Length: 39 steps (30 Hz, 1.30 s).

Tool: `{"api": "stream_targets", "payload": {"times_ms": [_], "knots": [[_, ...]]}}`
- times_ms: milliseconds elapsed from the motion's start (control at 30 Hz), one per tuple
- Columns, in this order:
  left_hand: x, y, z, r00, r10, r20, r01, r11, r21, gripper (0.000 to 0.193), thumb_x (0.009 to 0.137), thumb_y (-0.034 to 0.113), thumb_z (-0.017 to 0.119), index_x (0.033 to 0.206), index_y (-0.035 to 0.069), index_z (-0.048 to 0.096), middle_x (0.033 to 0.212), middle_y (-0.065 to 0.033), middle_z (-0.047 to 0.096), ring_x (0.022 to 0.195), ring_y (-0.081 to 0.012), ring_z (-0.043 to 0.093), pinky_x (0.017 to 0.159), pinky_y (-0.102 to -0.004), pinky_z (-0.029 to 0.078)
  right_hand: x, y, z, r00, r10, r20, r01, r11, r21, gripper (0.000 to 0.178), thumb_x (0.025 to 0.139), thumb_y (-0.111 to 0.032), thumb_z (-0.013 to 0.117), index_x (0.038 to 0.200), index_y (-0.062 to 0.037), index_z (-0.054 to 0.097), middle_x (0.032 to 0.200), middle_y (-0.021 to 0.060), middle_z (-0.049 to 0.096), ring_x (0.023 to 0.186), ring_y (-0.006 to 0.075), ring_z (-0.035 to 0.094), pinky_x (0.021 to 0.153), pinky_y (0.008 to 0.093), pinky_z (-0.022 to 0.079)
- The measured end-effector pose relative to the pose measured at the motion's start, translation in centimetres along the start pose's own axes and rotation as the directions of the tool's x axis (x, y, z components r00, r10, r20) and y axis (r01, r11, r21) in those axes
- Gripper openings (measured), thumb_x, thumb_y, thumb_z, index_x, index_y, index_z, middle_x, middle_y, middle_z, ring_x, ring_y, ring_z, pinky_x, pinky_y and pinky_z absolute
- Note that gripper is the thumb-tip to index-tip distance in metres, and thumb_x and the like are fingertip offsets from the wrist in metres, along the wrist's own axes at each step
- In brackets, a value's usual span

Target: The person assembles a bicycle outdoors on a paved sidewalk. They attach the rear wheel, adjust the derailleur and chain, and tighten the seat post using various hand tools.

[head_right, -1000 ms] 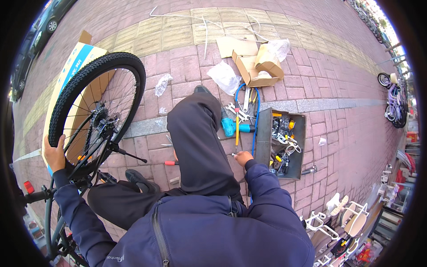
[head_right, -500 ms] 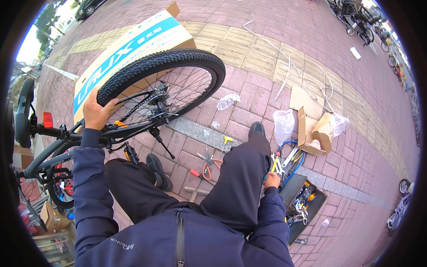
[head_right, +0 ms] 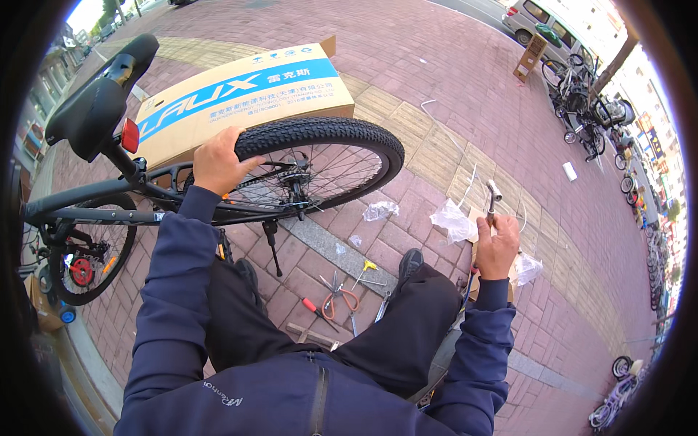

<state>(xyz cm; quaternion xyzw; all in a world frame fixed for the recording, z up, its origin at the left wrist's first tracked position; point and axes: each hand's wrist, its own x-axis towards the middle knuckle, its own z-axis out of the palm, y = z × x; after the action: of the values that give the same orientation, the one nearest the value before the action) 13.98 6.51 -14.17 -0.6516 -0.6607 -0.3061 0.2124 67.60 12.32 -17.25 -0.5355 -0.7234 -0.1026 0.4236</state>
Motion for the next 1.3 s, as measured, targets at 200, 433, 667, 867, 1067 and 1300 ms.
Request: {"api": "stream_targets", "payload": {"times_ms": [200,433,667,867,1067,1300], "knots": [[-0.2,-0.4,0.3,1.0,-0.023,-0.003,0.023,0.999,-0.043,0.057,0.07,0.037,0.09,0.112,0.008,0.066,0.099,-0.01,0.071,0.091,-0.0325,0.07,0.079,-0.043,0.055,5.1,-8.5,8.6,0.964,0.115,0.239,-0.177,0.95,0.256,0.029,0.093,-0.024,0.075,0.083,0.0007,0.063,0.081,0.0155,0.064,0.072,0.0306,0.06,0.067,0.0407,0.047],[-1.4,0.0,-1.0,0.939,0.076,-0.337,-0.133,0.98,-0.151,0.055,0.076,0.036,0.086,0.117,0.005,0.064,0.11,-0.0139,0.063,0.11,-0.0352,0.059,0.101,-0.0475,0.044,3.5,-12.4,18.3,0.953,0.154,0.26,-0.27,0.821,0.503,0.047,0.106,-0.038,0.06,0.137,-0.002,0.057,0.086,0.0019,0.061,0.067,0.0102,0.056,0.061,0.0257,0.049],[-4.0,-5.7,-4.6,0.467,-0.147,-0.872,0.062,0.989,-0.133,0.06,0.1,0.028,0.063,0.144,-0.006,0.04,0.139,-0.0225,0.051,0.132,-0.033,0.047,0.118,-0.0473,0.033,6.1,-12.1,20.0,0.946,0.154,0.285,-0.311,0.679,0.665,0.059,0.108,-0.043,0.054,0.152,-0.0038,0.047,0.086,0.0006,0.055,0.068,0.0104,0.058,0.063,0.0263,0.05],[-5.1,-8.4,-6.1,0.534,-0.509,-0.675,0.215,0.854,-0.474,0.048,0.109,0.036,0.055,0.131,-0.007,0.053,0.118,-0.0129,0.063,0.104,-0.0192,0.058,0.095,-0.0316,0.044,6.6,-12.8,19.5,0.88,0.179,0.44,-0.439,0.66,0.61,0.051,0.109,-0.044,0.051,0.147,-0.0115,0.055,0.081,-0.0008,0.056,0.066,0.0088,0.061,0.052,0.0239,0.045],[-5.7,-8.0,-6.2,0.387,-0.484,-0.785,0.359,0.863,-0.356,0.046,0.109,0.038,0.053,0.123,-0.005,0.06,0.099,-0.0111,0.068,0.086,-0.0188,0.059,0.08,-0.0306,0.048,6.1,-17.7,15.1,0.944,-0.138,0.301,-0.169,0.582,0.796,0.043,0.105,-0.027,0.063,0.139,-0.0013,0.06,0.135,0.0121,0.062,0.077,0.0088,0.059,0.069,0.0256,0.051],[-6.3,-7.9,-7.0,0.394,-0.474,-0.788,0.392,0.862,-0.323,0.045,0.109,0.041,0.052,0.116,-0.003,0.06,0.096,-0.0109,0.066,0.084,-0.0192,0.055,0.078,-0.03,0.047,4.3,-17.8,13.7,0.98,0.082,0.179,-0.195,0.521,0.831,0.035,0.109,-0.027,0.055,0.126,0.0006,0.067,0.118,0.0141,0.071,0.059,0.0036,0.048,0.056,0.02,0.041]]}}
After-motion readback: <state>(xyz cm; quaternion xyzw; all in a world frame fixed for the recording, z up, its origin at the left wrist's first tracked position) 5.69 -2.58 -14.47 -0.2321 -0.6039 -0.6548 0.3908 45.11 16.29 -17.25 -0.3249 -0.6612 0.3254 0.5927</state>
